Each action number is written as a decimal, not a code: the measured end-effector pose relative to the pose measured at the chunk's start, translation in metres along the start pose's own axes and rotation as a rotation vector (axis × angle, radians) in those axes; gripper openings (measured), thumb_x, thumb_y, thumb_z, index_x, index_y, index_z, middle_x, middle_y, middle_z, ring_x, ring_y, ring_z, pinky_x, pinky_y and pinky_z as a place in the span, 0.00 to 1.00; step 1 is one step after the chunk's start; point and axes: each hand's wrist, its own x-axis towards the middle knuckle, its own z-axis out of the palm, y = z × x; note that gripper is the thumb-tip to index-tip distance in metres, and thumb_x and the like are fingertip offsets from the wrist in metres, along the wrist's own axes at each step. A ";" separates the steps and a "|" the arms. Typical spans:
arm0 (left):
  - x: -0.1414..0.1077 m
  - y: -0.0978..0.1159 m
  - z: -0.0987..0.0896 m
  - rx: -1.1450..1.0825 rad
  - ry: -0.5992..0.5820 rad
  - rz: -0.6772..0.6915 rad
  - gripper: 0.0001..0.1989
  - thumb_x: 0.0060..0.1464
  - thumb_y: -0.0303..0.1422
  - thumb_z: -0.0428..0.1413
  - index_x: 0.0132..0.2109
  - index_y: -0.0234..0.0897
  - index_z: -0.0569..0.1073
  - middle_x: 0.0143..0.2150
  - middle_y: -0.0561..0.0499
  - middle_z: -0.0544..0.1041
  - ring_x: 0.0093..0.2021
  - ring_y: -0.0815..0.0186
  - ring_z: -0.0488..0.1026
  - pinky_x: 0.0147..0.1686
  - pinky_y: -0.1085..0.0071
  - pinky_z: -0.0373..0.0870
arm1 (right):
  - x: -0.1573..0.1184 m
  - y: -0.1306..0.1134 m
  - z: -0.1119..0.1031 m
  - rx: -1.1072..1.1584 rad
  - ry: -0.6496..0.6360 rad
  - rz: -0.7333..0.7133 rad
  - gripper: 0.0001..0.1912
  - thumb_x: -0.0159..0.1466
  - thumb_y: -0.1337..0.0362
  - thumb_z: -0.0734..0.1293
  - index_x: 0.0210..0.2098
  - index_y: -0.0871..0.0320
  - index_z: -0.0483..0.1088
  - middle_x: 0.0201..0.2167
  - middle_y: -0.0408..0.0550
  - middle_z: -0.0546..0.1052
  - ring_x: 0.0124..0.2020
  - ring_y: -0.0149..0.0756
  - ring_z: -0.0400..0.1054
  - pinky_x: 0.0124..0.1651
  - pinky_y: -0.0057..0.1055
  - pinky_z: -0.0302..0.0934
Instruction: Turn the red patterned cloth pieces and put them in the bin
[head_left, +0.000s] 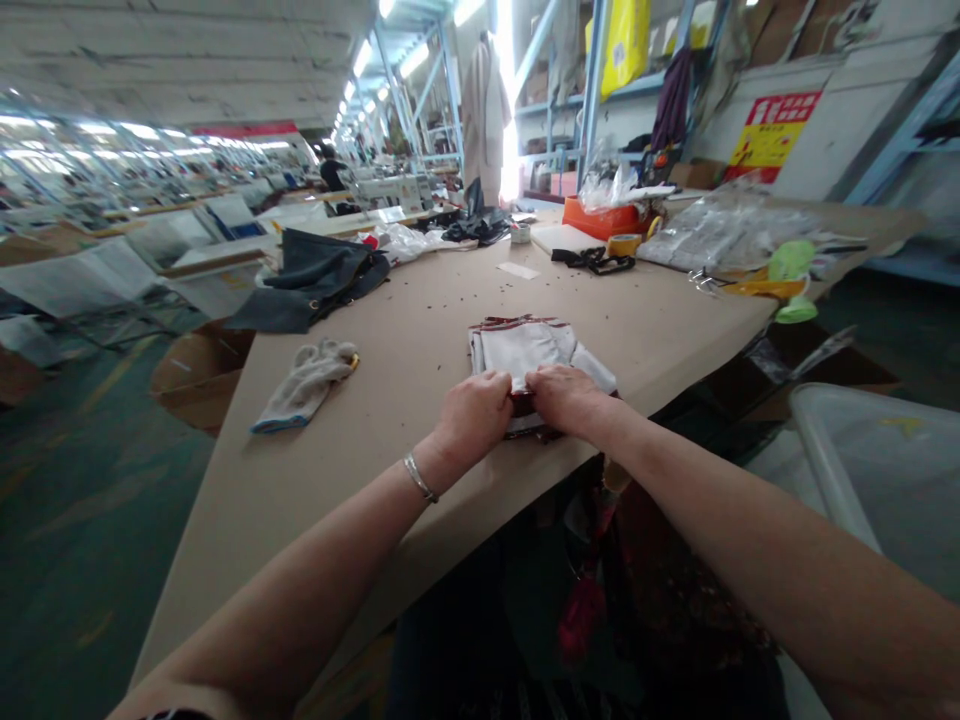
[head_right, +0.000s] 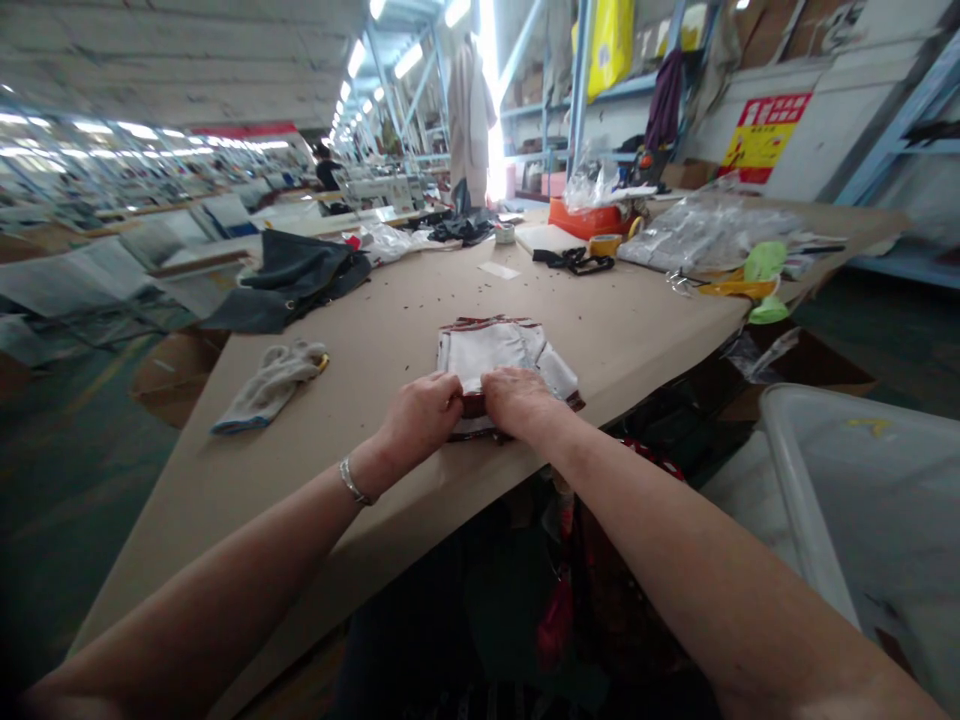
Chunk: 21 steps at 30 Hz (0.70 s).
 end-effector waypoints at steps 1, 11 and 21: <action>-0.001 -0.001 -0.001 -0.013 0.029 -0.024 0.08 0.55 0.27 0.49 0.36 0.36 0.73 0.36 0.46 0.76 0.36 0.61 0.74 0.33 0.68 0.66 | 0.003 0.006 -0.001 -0.016 0.006 0.030 0.14 0.63 0.71 0.58 0.41 0.64 0.74 0.42 0.61 0.76 0.43 0.47 0.72 0.43 0.37 0.63; -0.003 -0.005 -0.001 -0.810 0.182 -0.372 0.03 0.49 0.27 0.51 0.28 0.37 0.67 0.25 0.52 0.71 0.27 0.65 0.72 0.29 0.68 0.69 | -0.049 0.009 -0.028 0.156 0.387 0.068 0.18 0.61 0.72 0.57 0.48 0.59 0.69 0.41 0.54 0.78 0.43 0.43 0.72 0.43 0.32 0.60; -0.073 0.056 -0.034 -1.967 -0.029 -0.634 0.11 0.45 0.33 0.63 0.33 0.35 0.69 0.25 0.54 0.74 0.22 0.72 0.70 0.18 0.77 0.70 | -0.146 -0.016 0.038 1.343 0.381 0.165 0.11 0.64 0.57 0.63 0.37 0.55 0.74 0.31 0.46 0.76 0.34 0.37 0.68 0.38 0.32 0.61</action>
